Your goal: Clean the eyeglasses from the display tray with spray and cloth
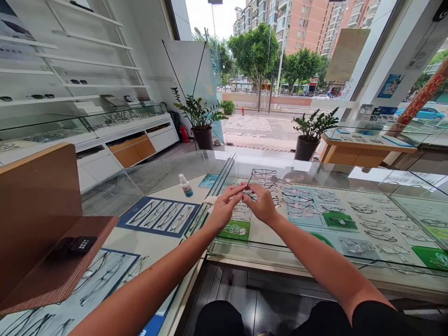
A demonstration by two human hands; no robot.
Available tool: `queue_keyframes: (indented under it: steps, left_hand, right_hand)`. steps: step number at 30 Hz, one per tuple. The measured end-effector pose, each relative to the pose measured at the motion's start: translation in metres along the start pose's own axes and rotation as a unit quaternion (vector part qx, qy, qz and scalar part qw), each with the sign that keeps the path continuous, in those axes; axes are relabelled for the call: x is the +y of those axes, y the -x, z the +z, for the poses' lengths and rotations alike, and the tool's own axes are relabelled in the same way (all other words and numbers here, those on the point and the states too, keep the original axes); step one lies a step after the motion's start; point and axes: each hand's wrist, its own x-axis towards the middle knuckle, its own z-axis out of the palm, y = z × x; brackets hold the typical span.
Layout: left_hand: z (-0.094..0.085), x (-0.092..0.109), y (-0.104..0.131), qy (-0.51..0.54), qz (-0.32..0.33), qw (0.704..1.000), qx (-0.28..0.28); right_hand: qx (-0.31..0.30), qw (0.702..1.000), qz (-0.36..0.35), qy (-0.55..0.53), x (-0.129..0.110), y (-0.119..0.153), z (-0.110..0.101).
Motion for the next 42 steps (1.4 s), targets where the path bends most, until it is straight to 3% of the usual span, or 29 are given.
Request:
queue_keyframes:
  steps: [5,8,10,12,14,16,18,20,25,28,32,35,37,39,42]
  left_hand:
    - [0.006,0.006,0.005,-0.034,0.013,0.999,-0.011]
    - [0.002,0.010,0.005,-0.111,0.047,0.993,-0.009]
    - [-0.010,0.011,0.001,-0.220,0.115,0.966,0.068]
    - [-0.029,0.009,-0.006,-0.329,0.180,0.904,0.205]
    - [-0.053,0.005,-0.015,-0.403,0.191,0.843,0.302]
    - [-0.076,-0.003,-0.024,-0.440,0.167,0.806,0.358]
    - [-0.095,-0.013,-0.031,-0.444,0.130,0.796,0.390]
    - [-0.110,-0.026,-0.036,-0.422,0.076,0.811,0.398]
    - [-0.138,-0.052,-0.042,-0.335,-0.070,0.869,0.356]
    - [-0.143,-0.054,-0.045,-0.315,-0.098,0.881,0.340]
    - [-0.116,-0.036,-0.048,-0.163,-0.035,0.944,0.284]
    - [-0.083,-0.011,-0.045,0.044,-0.090,0.978,0.181]
    - [-0.067,0.005,-0.040,0.177,-0.144,0.971,0.074]
    - [-0.060,0.016,-0.034,0.261,-0.199,0.944,-0.024]
    - [-0.060,0.023,-0.028,0.308,-0.252,0.912,-0.099]
  right_hand:
    - [0.020,1.000,-0.016,0.015,0.000,0.000,-0.001]
    - [0.029,0.999,-0.006,0.028,0.000,0.000,-0.003]
    - [0.036,0.999,0.004,0.025,0.001,0.000,-0.004]
    - [0.041,0.999,0.009,0.013,0.003,0.000,-0.004]
    - [0.039,0.999,0.012,0.008,0.004,0.000,-0.004]
    - [0.033,0.999,0.014,0.010,0.004,0.000,-0.004]
    - [0.029,0.999,0.014,0.014,0.005,0.000,-0.004]
    - [0.026,0.999,0.014,0.016,0.004,0.000,-0.005]
    - [0.027,1.000,0.006,0.009,0.004,0.000,-0.005]
    - [0.025,1.000,0.008,0.009,0.005,-0.001,-0.005]
    - [0.026,1.000,0.009,0.004,0.005,-0.001,-0.006]
    - [0.025,1.000,0.005,-0.005,0.002,-0.001,-0.007]
    - [0.021,1.000,0.001,-0.014,-0.001,-0.002,-0.008]
    - [0.012,0.999,-0.003,-0.030,-0.004,-0.003,-0.008]
    - [-0.016,0.998,-0.005,-0.054,-0.006,-0.003,-0.008]
